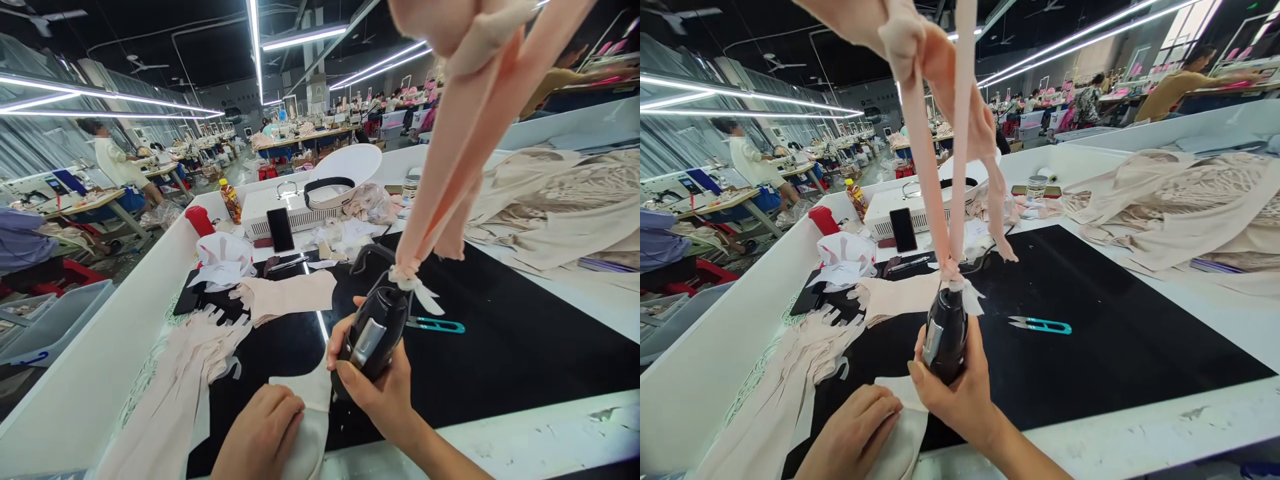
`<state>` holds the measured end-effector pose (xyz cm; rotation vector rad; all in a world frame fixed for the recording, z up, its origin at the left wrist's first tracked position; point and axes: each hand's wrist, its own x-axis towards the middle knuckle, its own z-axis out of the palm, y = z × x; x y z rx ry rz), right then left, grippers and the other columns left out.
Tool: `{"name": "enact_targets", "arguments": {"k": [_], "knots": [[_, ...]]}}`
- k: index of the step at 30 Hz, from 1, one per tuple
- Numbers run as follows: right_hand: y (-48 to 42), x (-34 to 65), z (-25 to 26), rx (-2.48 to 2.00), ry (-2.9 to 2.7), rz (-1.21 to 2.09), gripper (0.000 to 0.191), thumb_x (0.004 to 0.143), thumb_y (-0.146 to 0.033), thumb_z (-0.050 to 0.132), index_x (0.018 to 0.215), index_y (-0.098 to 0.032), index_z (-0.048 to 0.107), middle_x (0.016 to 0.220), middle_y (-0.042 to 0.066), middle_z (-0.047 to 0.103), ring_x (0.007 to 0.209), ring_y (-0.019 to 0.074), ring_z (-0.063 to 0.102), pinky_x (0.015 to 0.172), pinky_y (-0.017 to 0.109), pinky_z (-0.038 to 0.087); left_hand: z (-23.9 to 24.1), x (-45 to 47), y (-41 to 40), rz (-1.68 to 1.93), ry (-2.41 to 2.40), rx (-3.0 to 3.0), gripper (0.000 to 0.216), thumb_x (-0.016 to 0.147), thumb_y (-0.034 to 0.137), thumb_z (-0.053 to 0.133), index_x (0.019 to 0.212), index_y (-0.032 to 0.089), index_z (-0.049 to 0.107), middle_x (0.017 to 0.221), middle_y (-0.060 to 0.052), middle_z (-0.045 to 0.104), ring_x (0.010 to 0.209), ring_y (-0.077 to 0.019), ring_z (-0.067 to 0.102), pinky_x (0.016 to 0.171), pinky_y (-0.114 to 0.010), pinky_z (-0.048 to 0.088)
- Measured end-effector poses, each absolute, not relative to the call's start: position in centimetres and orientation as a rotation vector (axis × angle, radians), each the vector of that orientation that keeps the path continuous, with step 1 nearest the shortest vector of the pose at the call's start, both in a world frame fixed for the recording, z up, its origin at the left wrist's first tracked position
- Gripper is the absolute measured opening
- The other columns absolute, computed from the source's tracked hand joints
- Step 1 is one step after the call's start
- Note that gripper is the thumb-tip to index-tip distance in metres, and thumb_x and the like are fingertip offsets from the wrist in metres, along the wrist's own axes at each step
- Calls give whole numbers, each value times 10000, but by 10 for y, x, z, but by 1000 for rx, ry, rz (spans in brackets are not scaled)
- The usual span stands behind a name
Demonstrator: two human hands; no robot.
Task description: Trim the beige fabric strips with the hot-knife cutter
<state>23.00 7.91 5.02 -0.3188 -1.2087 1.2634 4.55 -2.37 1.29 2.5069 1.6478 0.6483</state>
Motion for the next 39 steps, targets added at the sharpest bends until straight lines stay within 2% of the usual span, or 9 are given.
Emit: {"name": "enact_targets", "arguments": {"k": [8,15,17,21,26,32,39], "knots": [[81,236,51,-324,-1223,1263,322,938,-220,740,1167,-343,549,888,-42,649,641,104,597,606,252,557,-28,62,-27,637,1657,2836,272,1073,129,371,1171,147,624,946,-79,702,786,-209,710,706,-316,627],[82,240,51,-343,-1208,1241,247,948,-233,742,1096,-323,567,857,-46,648,624,106,596,616,268,569,-25,65,-34,673,1715,2878,329,1079,110,344,1197,151,649,994,-87,710,868,-198,728,774,-294,632],[83,242,50,-350,-1206,1252,294,948,-229,744,1158,-335,569,864,-43,652,632,113,604,625,280,573,-18,65,-34,719,1694,2896,329,1095,136,339,1174,159,658,990,-83,716,885,-196,731,794,-289,633],[83,247,46,-390,-1184,1273,524,942,-222,752,1381,-359,501,888,-28,666,648,127,620,607,284,569,-6,56,-32,700,1597,2888,301,1107,178,379,1170,174,673,1069,-72,743,1000,-196,728,909,-301,622],[83,252,43,-367,-1187,1272,547,935,-216,761,1397,-346,498,893,-20,675,649,139,647,573,280,567,0,36,-35,693,1454,2862,267,1105,159,434,1147,202,694,1181,-16,764,1178,-158,697,1133,-309,502],[80,252,45,-382,-1173,1281,537,935,-246,769,1394,-333,505,881,-13,678,669,157,664,618,317,583,5,34,-43,736,1553,2692,325,1086,81,389,1135,192,691,1148,-21,775,1156,-140,715,1150,-327,491],[79,253,46,-391,-1195,1278,536,932,-268,779,1390,-329,507,863,-13,663,657,161,657,603,320,577,2,46,-39,735,1510,2653,312,1109,123,372,1165,164,677,1160,-54,754,1129,-177,709,1120,-367,525]]}}
